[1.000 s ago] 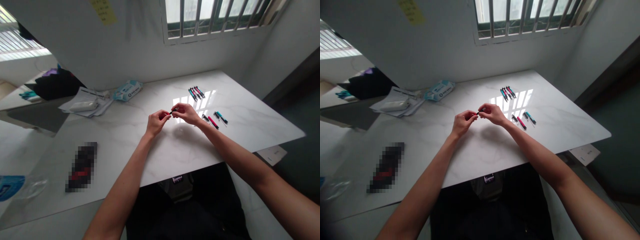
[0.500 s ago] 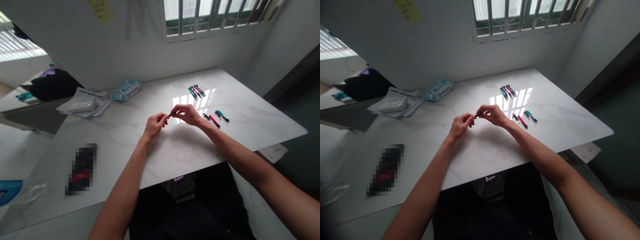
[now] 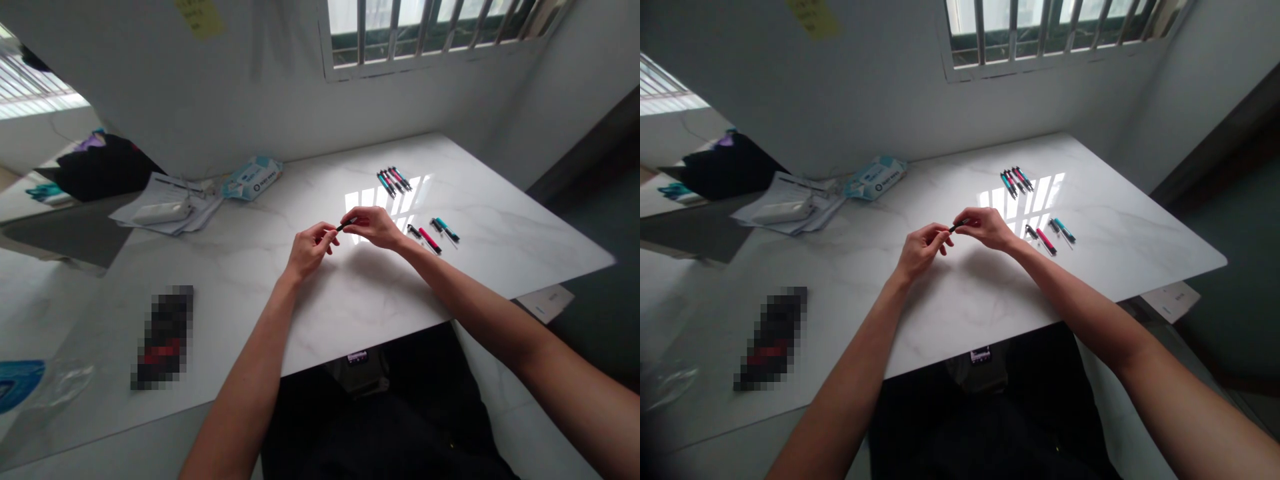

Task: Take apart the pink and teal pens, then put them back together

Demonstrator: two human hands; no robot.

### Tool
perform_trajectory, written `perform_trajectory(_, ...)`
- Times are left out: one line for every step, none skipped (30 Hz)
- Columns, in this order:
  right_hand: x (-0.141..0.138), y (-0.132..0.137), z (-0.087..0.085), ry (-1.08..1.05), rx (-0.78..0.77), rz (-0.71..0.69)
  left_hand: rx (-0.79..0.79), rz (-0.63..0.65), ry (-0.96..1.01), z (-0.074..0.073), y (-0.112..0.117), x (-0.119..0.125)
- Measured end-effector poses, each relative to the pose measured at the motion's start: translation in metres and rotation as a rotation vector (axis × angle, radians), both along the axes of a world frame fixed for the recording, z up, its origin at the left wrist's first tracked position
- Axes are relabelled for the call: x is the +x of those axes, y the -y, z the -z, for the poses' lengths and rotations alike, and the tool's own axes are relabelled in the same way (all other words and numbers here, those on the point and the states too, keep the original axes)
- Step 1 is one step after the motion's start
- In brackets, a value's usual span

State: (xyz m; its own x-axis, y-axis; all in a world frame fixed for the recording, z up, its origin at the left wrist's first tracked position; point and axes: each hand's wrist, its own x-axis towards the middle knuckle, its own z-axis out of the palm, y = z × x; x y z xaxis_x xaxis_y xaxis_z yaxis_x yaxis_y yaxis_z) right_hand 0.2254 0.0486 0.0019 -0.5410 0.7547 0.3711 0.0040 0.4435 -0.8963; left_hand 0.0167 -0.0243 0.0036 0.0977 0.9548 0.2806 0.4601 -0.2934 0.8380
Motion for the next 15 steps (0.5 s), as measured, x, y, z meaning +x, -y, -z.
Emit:
perform_trajectory(0.0003,-0.0001,-0.0006,-0.010,0.009,-0.003,-0.016,0.008,0.019,0.0012,-0.0008,-0.0004)
perform_trajectory(0.0007,-0.0003,-0.0013,-0.020,0.013,-0.005,-0.029,0.009,0.038,0.0025,-0.0018,-0.0009)
perform_trajectory(0.0012,-0.0006,-0.0018,-0.030,0.011,-0.008,-0.036,0.008,0.058,0.0039,-0.0027,-0.0013)
perform_trajectory(0.0016,-0.0009,-0.0021,-0.038,0.006,-0.013,-0.038,0.007,0.074,0.0051,-0.0036,-0.0016)
perform_trajectory(0.0019,-0.0012,-0.0022,-0.043,0.001,-0.020,-0.037,0.009,0.087,0.0062,-0.0043,-0.0018)
perform_trajectory(0.0022,-0.0016,-0.0021,-0.046,-0.002,-0.026,-0.034,0.013,0.099,0.0070,-0.0048,-0.0017)
perform_trajectory(0.0023,-0.0020,-0.0018,-0.043,-0.002,-0.032,-0.029,0.014,0.106,0.0076,-0.0051,-0.0015)
perform_trajectory(0.0024,-0.0024,-0.0014,-0.035,-0.002,-0.037,-0.022,0.011,0.110,0.0079,-0.0050,-0.0011)
perform_trajectory(0.0026,-0.0027,-0.0009,-0.020,0.001,-0.037,-0.014,0.001,0.107,0.0079,-0.0048,-0.0004)
perform_trajectory(0.0027,-0.0031,-0.0004,0.006,0.010,-0.030,-0.002,-0.015,0.096,0.0076,-0.0042,0.0004)
perform_trajectory(0.0030,-0.0033,0.0000,0.043,0.025,-0.014,0.014,-0.037,0.074,0.0071,-0.0035,0.0013)
perform_trajectory(0.0033,-0.0034,0.0002,0.089,0.045,0.007,0.034,-0.060,0.043,0.0064,-0.0026,0.0024)
perform_trajectory(0.0036,-0.0034,0.0004,0.141,0.066,0.030,0.057,-0.083,0.005,0.0056,-0.0015,0.0036)
perform_trajectory(0.0040,-0.0033,0.0004,0.188,0.085,0.053,0.081,-0.106,-0.033,0.0047,-0.0004,0.0047)
perform_trajectory(0.0044,-0.0030,0.0003,0.227,0.100,0.070,0.102,-0.126,-0.065,0.0039,0.0006,0.0058)
